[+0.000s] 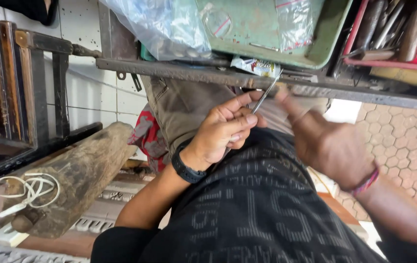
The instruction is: Sorting and packing small wooden sticks and beads into plastic bags at a jewelry workshop workbench.
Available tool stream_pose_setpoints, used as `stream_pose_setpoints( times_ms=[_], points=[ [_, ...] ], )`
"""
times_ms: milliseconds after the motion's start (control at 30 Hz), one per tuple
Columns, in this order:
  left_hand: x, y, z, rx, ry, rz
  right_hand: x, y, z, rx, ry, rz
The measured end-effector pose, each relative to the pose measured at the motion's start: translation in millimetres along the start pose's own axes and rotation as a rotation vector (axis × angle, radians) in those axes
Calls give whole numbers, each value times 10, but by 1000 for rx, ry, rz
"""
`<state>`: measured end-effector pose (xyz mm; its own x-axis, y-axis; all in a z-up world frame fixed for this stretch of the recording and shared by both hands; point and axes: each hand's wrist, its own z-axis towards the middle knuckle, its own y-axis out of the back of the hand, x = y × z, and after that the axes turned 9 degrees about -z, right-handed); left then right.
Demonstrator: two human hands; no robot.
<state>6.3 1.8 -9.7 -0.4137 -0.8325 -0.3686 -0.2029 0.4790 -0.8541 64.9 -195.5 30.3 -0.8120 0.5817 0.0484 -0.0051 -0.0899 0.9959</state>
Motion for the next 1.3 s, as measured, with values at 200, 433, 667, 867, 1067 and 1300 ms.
stream_pose_setpoints(
  times_ms=[200, 433, 667, 867, 1067, 1300],
  points=[
    [12, -30, -8, -16, -5, 26, -48, -27, -23, -3, -60, 14],
    [70, -70, -33, -44, -15, 29, 13, -4, -104, 20, -117, -3],
    [80, -104, -26, -94, -28, 54, 103, 43, -110, 63, -48, 30],
    [93, -109, -22, -103, -29, 28, 78, 0, -140, 62, -25, 77],
    [90, -90, -19, -110, -15, 30, 4, 53, -83, 61, -18, -28],
    [68, -130, -33, -98, -34, 4, -306, 274, 90, -30, -151, 110]
  ],
)
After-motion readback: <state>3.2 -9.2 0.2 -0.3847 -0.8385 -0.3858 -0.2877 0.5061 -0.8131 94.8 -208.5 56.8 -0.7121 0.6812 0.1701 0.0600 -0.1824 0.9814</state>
